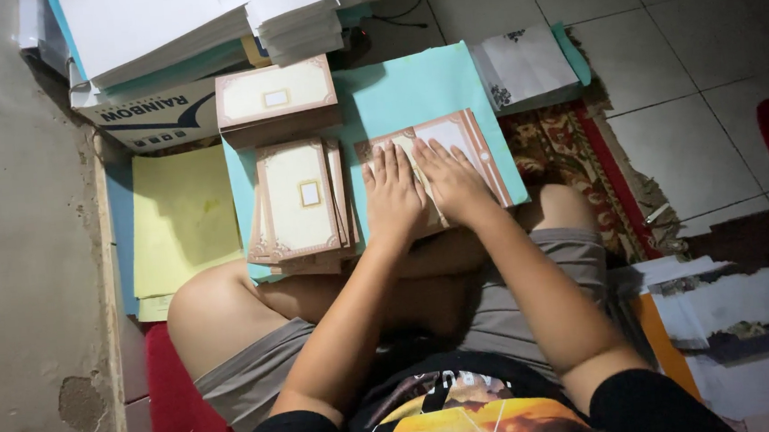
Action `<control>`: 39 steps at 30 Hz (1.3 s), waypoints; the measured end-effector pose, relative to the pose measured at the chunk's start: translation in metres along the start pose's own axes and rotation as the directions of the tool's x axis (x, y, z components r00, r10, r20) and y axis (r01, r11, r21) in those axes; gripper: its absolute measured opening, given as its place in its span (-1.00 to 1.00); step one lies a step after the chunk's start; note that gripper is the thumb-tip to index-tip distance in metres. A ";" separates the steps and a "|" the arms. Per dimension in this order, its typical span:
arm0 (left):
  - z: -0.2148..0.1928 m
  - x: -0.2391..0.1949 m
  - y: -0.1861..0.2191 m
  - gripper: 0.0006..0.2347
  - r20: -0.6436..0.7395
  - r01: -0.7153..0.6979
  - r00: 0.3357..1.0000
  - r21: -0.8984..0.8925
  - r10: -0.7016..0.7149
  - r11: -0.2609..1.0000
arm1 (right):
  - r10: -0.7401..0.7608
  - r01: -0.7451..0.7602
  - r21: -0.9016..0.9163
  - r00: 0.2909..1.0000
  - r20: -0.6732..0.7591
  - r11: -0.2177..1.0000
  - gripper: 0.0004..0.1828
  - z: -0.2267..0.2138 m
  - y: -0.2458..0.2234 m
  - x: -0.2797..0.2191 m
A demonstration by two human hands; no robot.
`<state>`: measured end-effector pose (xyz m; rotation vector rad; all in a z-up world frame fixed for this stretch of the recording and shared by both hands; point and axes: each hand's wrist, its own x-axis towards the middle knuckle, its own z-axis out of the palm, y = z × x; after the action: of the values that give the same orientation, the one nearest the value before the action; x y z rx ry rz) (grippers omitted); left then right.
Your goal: The person is flipping through a stack of cards, turning each one over and smoothing it down with their hands.
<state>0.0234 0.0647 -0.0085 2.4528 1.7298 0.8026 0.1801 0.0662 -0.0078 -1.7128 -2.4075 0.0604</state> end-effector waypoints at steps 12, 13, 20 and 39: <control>0.002 0.002 -0.002 -0.44 0.006 0.010 1.000 -0.024 -0.009 1.000 | 0.010 -0.011 -0.017 0.999 -0.035 1.000 -0.23 0.008 0.006 0.023; 0.004 0.003 -0.001 -0.44 0.003 0.005 1.000 -0.024 -0.005 1.000 | 0.012 -0.013 -0.019 0.999 -0.040 1.000 -0.23 0.004 0.002 0.014; 0.020 0.000 -0.005 -0.44 -0.042 -0.016 0.999 0.050 0.018 0.999 | 0.032 -0.032 -0.030 0.999 0.013 0.999 -0.20 -0.011 -0.025 -0.059; 0.022 0.039 -0.007 -0.41 0.114 0.021 0.993 0.075 -0.030 0.997 | 0.021 -0.024 -0.049 0.998 -0.054 0.998 -0.28 0.014 0.016 0.025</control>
<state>0.0360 0.1074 -0.0144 2.4633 1.7769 0.5920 0.1845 0.0964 -0.0206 -1.7403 -2.3707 -0.0422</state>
